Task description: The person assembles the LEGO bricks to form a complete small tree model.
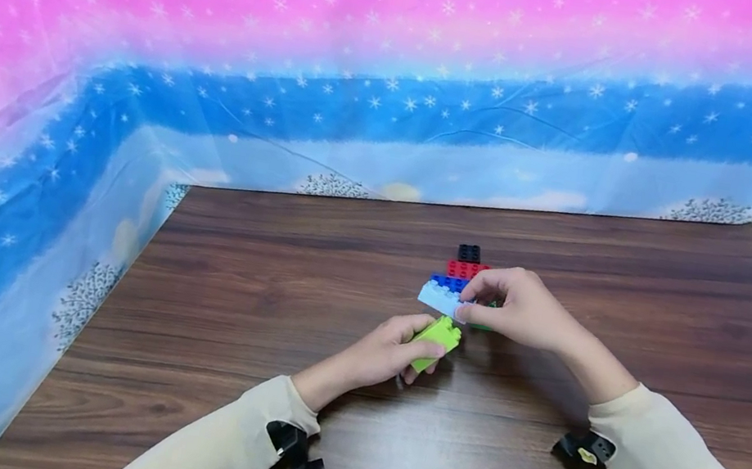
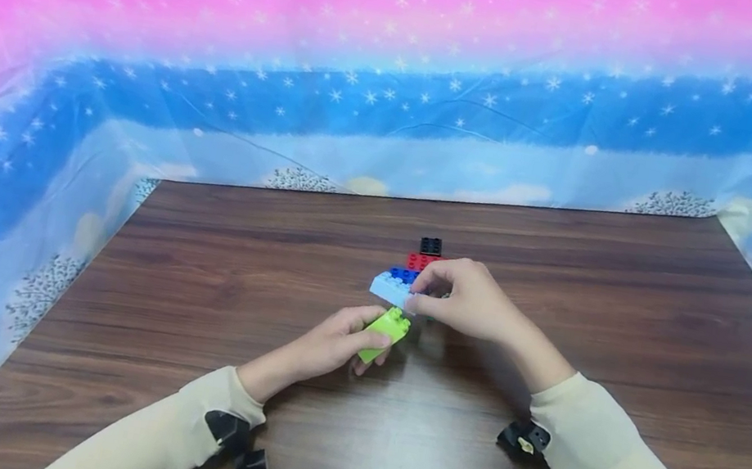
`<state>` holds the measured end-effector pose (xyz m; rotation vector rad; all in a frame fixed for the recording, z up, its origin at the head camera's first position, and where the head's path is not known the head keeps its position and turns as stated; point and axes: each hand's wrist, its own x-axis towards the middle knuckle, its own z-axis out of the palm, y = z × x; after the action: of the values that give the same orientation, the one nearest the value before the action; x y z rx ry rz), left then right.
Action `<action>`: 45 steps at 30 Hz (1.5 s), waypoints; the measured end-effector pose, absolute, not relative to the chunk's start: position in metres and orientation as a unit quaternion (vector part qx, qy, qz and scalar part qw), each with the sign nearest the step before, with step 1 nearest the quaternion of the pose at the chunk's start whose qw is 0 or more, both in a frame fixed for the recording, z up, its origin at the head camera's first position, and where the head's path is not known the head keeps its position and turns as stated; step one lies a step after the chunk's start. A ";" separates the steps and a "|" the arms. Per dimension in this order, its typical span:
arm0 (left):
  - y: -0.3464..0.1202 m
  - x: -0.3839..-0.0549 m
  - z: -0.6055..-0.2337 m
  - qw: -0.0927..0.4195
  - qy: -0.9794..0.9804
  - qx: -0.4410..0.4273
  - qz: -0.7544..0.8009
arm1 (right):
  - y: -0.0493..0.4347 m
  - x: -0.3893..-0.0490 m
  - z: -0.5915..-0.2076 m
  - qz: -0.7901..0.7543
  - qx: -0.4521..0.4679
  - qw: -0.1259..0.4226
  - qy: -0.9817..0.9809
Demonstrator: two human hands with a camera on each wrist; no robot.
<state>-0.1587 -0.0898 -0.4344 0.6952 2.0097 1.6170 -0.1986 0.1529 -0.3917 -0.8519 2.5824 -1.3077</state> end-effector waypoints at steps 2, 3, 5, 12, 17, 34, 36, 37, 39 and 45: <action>-0.089 -0.159 -0.435 0.234 0.734 0.250 0.587 | 0.153 -0.199 -0.393 -0.470 -0.259 0.079 0.840; -0.089 -0.159 -0.435 0.235 0.734 0.249 0.587 | 0.154 -0.199 -0.393 -0.487 -0.251 0.089 0.831; -0.089 -0.160 -0.436 0.234 0.734 0.250 0.586 | 0.155 -0.199 -0.394 -0.517 -0.236 0.112 0.815; -0.089 -0.162 -0.438 0.222 0.734 0.258 0.588 | 0.154 -0.197 -0.394 -0.558 -0.253 0.145 0.777; -0.090 -0.164 -0.437 0.228 0.731 0.256 0.590 | 0.153 -0.196 -0.395 -0.572 -0.265 0.145 0.763; -0.090 -0.162 -0.439 0.206 0.733 0.251 0.597 | 0.144 -0.193 -0.405 -0.617 -0.206 0.134 0.748; -0.090 -0.163 -0.440 0.201 0.730 0.246 0.605 | 0.143 -0.193 -0.408 -0.624 -0.199 0.133 0.744; -0.090 -0.163 -0.440 0.201 0.728 0.244 0.609 | 0.142 -0.193 -0.409 -0.629 -0.196 0.134 0.740; -0.090 -0.163 -0.441 0.198 0.725 0.244 0.613 | 0.142 -0.192 -0.410 -0.635 -0.193 0.138 0.735; -0.090 -0.162 -0.440 0.206 0.726 0.244 0.610 | 0.144 -0.191 -0.408 -0.625 -0.215 0.146 0.736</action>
<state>-0.1617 -0.0898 -0.4404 0.6793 2.0224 1.6993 -0.1910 0.1443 -0.4081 -0.6198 2.1206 -1.7984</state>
